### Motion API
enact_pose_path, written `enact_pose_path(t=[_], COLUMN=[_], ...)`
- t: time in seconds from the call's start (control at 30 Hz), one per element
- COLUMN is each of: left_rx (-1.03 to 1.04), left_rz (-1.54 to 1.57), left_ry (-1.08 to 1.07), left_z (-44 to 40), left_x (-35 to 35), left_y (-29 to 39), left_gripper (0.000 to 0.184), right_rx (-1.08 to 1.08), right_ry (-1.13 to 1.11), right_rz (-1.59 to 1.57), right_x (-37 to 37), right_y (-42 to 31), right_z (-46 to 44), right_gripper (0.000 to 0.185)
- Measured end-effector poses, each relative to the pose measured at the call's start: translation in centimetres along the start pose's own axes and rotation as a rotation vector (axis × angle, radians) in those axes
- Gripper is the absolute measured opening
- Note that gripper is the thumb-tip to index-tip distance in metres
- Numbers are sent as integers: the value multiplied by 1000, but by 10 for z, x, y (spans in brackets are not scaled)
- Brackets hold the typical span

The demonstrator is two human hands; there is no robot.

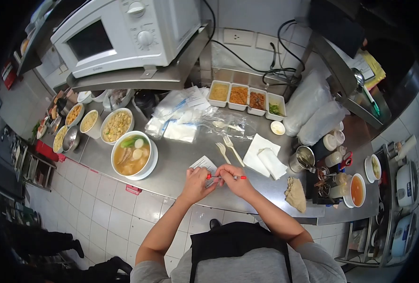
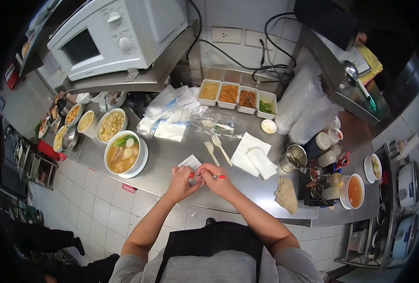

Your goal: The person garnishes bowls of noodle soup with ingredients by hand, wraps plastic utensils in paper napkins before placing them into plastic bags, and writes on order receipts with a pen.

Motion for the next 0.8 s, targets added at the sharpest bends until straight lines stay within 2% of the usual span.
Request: enact_pose_path(t=[0.07, 0.2, 0.3, 0.4, 0.43, 0.53, 0.6, 0.67, 0.73, 0.8], left_rx=[71, -28, -178, -257, -242, -275, -179, -215, -172, -249], left_rz=[22, 169, 271, 267, 273, 8, -171, -184, -305, -421], left_ry=[10, -79, -103, -230, -248, -220, -197, -359, -376, -399], left_z=[-8, -13, -18, -29, -30, -69, -100, -121, -136, -139], left_x=[7, 40, 66, 92, 113, 142, 155, 182, 180, 176], left_y=[13, 34, 60, 89, 85, 76, 68, 41, 47, 50], left_gripper=[37, 20, 11, 9, 21, 17, 15, 31, 57, 74], right_rx=[-21, 51, -387, 93, 214, 353, 356, 340, 303, 297], right_ry=[5, -44, 74, 10, -33, 67, 59, 23, -35, -156], right_rz=[-6, -83, 74, -153, -128, -124, -72, -28, 4, 60], right_x=[-7, -32, -56, -98, -118, -174, -199, -211, -214, -211], right_y=[-1, 3, 8, 25, 42, 53, 72, 85, 88, 87], right_z=[4, 20, 29, 39, 39, 67, 85, 96, 99, 96], right_gripper=[16, 15, 17, 16, 28, 43, 51, 54, 51, 47])
Point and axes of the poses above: each hand's wrist, its own z-axis away from the middle knuckle, its own x-axis out of the palm, y = z × x, the point moved 4 cm from there along -z, towards the middle knuckle, and after that the axes turned 14 degrees about y, right-handed, at the moved point
